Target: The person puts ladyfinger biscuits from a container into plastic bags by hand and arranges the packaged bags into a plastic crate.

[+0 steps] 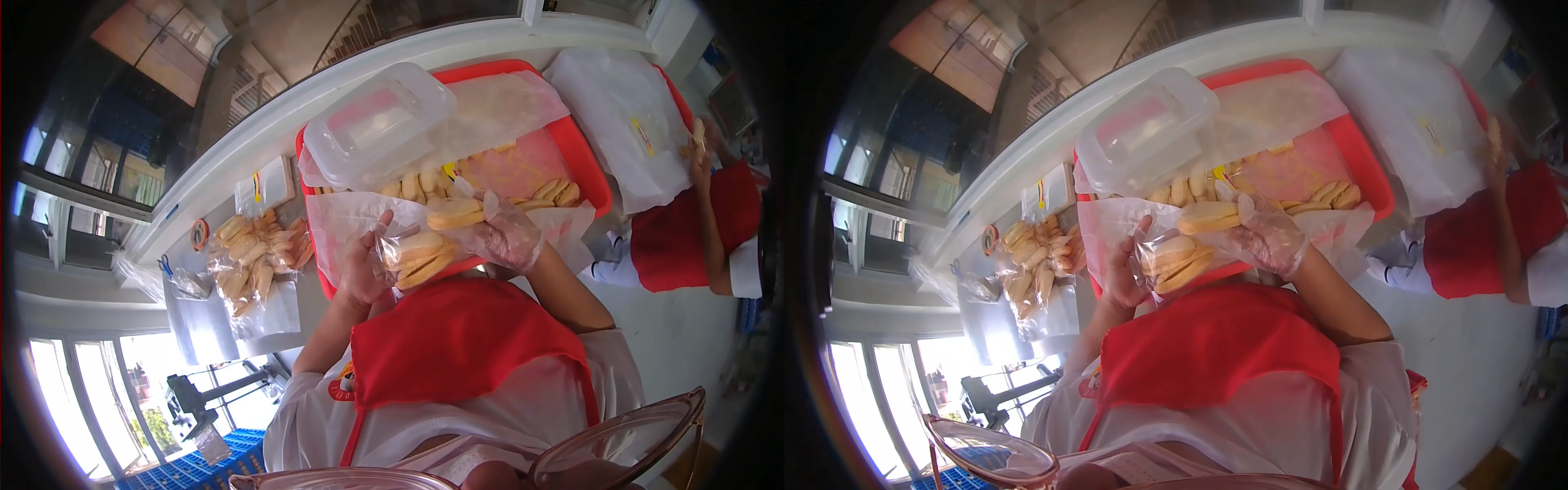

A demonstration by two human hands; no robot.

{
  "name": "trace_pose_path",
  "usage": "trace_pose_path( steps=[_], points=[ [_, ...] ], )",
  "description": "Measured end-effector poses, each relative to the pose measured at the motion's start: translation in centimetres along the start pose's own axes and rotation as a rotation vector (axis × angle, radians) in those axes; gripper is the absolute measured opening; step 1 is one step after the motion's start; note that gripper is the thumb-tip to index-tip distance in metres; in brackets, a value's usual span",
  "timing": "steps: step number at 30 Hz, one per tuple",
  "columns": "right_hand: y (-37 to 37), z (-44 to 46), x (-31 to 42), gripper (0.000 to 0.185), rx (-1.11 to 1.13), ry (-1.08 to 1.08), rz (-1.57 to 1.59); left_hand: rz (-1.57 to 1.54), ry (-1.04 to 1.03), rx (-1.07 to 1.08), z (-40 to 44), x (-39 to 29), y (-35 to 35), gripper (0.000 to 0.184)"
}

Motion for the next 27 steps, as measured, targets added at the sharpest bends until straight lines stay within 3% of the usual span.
trace_pose_path(
  steps=[3,6,9,12,16,22,27],
  points=[
    [0.8,-0.6,0.1,0.053,-0.026,0.032,-0.065,0.029,-0.014,-0.08,-0.3,-0.1,1.3,0.054],
    [1.5,-0.9,0.2,0.05,-0.075,0.032,-0.096,-0.248,0.029,0.293,-0.7,-0.1,1.2,0.061],
    [2.0,-0.9,-0.3,0.05,-0.106,0.032,-0.104,0.192,-0.139,-0.002,-2.4,-1.0,-1.9,0.072],
    [1.4,-1.8,-0.2,0.052,-0.089,-0.061,-0.189,0.902,-0.307,-0.279,-3.0,-1.7,0.2,0.078],
    [-0.3,-1.7,-0.5,0.053,0.027,-0.094,-0.144,0.767,-0.276,-0.39,-3.0,-1.2,0.3,0.075],
    [-0.2,-0.1,-1.0,0.042,-0.16,-0.015,-0.34,0.673,-0.26,-0.467,-2.2,-0.9,-1.8,0.061],
    [0.2,0.7,-0.9,0.045,-0.12,0.115,-0.433,0.617,-0.272,-0.549,-1.7,-1.4,-0.4,0.061]
  ],
)
Point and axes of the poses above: each hand's wrist, its own z-axis towards the middle knuckle, its own y-axis out of the back of the hand, x = y × z, the point moved 9 cm from there along z, towards the middle knuckle, and after that the axes turned 9 degrees about y, right-handed, at the moved point
